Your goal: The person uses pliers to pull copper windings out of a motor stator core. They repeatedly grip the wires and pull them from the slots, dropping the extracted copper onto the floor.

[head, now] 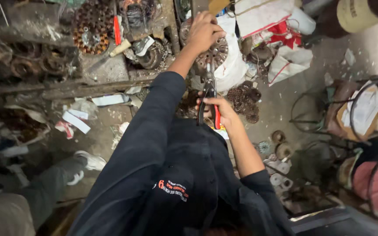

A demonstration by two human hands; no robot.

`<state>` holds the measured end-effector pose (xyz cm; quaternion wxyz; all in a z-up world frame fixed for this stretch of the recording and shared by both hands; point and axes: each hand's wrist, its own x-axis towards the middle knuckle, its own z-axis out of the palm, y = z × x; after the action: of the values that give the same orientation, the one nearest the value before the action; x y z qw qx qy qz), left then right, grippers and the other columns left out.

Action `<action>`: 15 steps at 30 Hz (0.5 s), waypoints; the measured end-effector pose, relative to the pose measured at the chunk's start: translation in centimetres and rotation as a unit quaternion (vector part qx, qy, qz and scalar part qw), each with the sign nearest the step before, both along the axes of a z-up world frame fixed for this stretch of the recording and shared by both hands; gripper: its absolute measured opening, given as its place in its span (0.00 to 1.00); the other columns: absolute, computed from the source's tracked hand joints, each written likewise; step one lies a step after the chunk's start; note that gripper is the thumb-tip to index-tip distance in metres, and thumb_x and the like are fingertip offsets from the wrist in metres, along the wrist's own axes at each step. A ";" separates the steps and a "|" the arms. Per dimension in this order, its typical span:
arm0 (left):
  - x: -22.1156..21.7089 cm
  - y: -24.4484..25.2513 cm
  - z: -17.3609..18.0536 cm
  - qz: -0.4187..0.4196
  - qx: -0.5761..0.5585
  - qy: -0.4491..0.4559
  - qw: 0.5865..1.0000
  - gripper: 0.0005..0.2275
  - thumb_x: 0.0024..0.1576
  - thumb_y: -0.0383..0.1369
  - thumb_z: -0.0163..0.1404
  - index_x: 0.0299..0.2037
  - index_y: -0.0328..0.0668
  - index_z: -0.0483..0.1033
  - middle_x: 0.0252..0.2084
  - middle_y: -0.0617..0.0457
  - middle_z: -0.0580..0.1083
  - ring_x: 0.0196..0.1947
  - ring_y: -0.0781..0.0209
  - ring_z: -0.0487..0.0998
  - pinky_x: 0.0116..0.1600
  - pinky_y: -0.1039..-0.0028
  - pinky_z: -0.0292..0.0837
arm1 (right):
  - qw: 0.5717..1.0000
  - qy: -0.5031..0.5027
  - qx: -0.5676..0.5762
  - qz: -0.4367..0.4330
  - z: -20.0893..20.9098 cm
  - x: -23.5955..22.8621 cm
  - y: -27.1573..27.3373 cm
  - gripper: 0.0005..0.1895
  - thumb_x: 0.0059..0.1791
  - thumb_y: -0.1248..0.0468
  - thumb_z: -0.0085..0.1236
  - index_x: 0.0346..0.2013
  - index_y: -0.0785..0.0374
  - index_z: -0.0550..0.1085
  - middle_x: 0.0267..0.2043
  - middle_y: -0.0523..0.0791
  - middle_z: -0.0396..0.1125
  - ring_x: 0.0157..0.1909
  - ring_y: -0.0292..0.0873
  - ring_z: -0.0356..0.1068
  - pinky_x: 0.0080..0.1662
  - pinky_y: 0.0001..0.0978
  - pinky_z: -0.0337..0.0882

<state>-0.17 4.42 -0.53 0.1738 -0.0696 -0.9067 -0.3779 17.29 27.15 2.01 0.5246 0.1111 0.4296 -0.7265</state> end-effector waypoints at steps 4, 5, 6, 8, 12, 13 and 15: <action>1.9 -0.4 1.9 -0.001 -0.004 0.022 1.000 0.09 0.58 0.44 0.58 0.37 0.53 0.88 0.48 0.51 0.73 0.61 0.46 0.64 0.72 0.49 0.46 | 0.998 -0.003 -0.068 -0.007 1.5 0.8 -0.5 0.31 0.44 0.70 0.55 0.63 0.69 0.66 0.49 0.54 0.72 0.51 0.57 0.75 0.53 0.56 0.78; 1.9 -0.2 2.2 -0.002 -0.008 0.023 1.000 0.09 0.58 0.44 0.58 0.37 0.53 0.88 0.48 0.52 0.73 0.61 0.47 0.64 0.72 0.49 0.45 | 0.999 -0.002 -0.053 -0.007 2.1 0.7 -0.6 0.31 0.44 0.71 0.55 0.63 0.70 0.66 0.50 0.55 0.72 0.51 0.57 0.76 0.53 0.56 0.78; 2.0 -0.1 2.4 0.001 -0.003 0.015 1.000 0.09 0.57 0.45 0.58 0.37 0.54 0.88 0.48 0.52 0.73 0.62 0.47 0.64 0.73 0.49 0.44 | 0.999 -0.004 -0.041 -0.008 2.6 0.5 -0.7 0.31 0.44 0.72 0.55 0.63 0.70 0.65 0.50 0.55 0.72 0.51 0.57 0.76 0.53 0.55 0.78; 2.0 0.0 2.7 0.009 0.003 -0.005 1.000 0.09 0.57 0.45 0.58 0.37 0.55 0.88 0.48 0.51 0.73 0.62 0.48 0.64 0.74 0.50 0.43 | 0.999 0.022 0.030 0.018 3.6 0.2 -0.9 0.31 0.45 0.74 0.55 0.64 0.69 0.65 0.49 0.55 0.72 0.50 0.56 0.76 0.50 0.53 0.78; 2.5 -0.3 3.3 -0.003 0.023 -0.014 1.000 0.09 0.58 0.44 0.58 0.37 0.53 0.87 0.48 0.51 0.73 0.62 0.48 0.64 0.74 0.51 0.42 | 0.995 0.037 0.075 0.050 4.8 -0.1 -1.2 0.28 0.48 0.72 0.56 0.64 0.67 0.65 0.48 0.53 0.72 0.49 0.54 0.77 0.48 0.48 0.80; 2.7 -0.4 3.5 0.002 0.022 -0.009 1.000 0.09 0.57 0.44 0.58 0.36 0.53 0.87 0.47 0.51 0.73 0.62 0.48 0.64 0.74 0.51 0.42 | 0.995 0.039 0.080 0.047 4.7 0.1 -1.3 0.27 0.50 0.70 0.56 0.64 0.67 0.66 0.48 0.53 0.72 0.49 0.53 0.77 0.49 0.47 0.80; 2.3 -0.1 4.2 0.001 0.016 -0.005 1.000 0.08 0.56 0.43 0.59 0.35 0.54 0.87 0.46 0.52 0.73 0.61 0.49 0.65 0.73 0.51 0.42 | 0.995 0.042 0.089 0.031 4.4 -0.3 -0.9 0.26 0.52 0.66 0.58 0.65 0.68 0.67 0.48 0.51 0.72 0.48 0.52 0.76 0.50 0.46 0.80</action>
<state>2.12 4.29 3.64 0.1705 -0.0642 -0.9014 -0.3928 16.98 26.29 6.37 0.5161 0.1131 0.5176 -0.6730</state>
